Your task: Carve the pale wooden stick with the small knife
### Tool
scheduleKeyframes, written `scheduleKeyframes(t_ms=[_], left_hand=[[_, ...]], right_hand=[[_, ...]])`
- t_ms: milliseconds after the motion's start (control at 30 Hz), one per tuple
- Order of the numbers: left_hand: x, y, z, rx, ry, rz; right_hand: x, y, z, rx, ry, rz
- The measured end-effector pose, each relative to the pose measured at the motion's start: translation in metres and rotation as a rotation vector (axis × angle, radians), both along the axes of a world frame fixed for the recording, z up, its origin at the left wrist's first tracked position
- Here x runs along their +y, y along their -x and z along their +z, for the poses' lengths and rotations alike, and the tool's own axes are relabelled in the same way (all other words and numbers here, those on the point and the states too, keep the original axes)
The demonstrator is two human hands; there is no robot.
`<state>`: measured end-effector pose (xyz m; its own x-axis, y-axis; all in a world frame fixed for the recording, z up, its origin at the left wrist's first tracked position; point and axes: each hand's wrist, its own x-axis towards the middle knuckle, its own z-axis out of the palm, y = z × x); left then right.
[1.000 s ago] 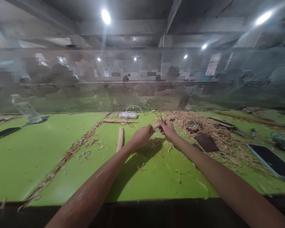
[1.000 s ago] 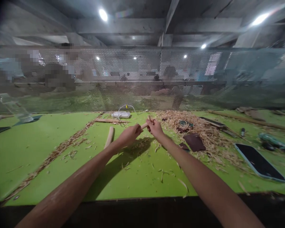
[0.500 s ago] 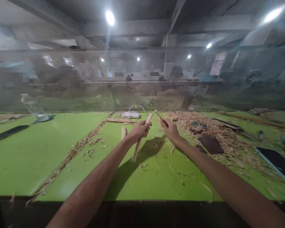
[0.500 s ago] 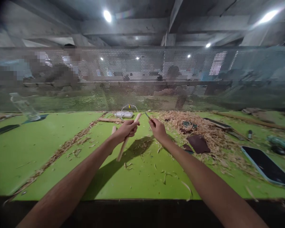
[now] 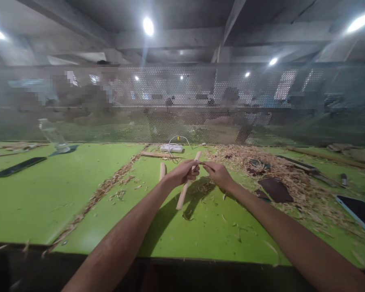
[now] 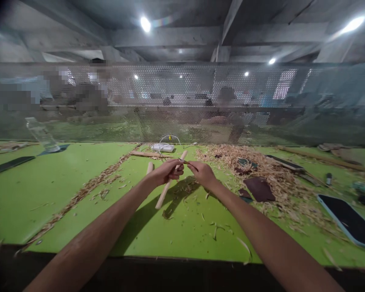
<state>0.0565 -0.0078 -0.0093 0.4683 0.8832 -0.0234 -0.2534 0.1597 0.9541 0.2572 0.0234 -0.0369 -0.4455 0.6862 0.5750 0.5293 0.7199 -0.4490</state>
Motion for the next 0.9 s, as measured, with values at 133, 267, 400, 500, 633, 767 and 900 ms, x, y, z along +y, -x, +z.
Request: scheduleKeyframes(t_ms=[133,267,400,500,633,767,900], left_hand=[[0.001,-0.004,-0.003,0.03,-0.009,0.073],[-0.002,-0.012,-0.004,0.042,-0.013,0.098],[-0.008,-0.02,-0.001,0.041,-0.026,0.134],[-0.011,-0.024,0.002,0.055,-0.026,0.182],[-0.012,-0.027,0.002,0.08,-0.027,0.233],[-0.011,-0.028,0.001,0.098,-0.029,0.257],[-0.011,-0.028,0.0,0.129,-0.024,0.281]], right_hand=[[0.002,0.0,-0.003,-0.065,-0.028,0.029],[0.007,-0.002,-0.007,-0.111,-0.107,0.008],[0.009,-0.006,-0.008,-0.149,-0.153,-0.033],[0.008,-0.006,-0.007,-0.172,-0.147,-0.07],[0.006,-0.004,-0.008,-0.191,-0.134,-0.108],[0.004,-0.003,-0.007,-0.239,-0.146,-0.144],[0.002,-0.001,-0.006,-0.274,-0.158,-0.19]])
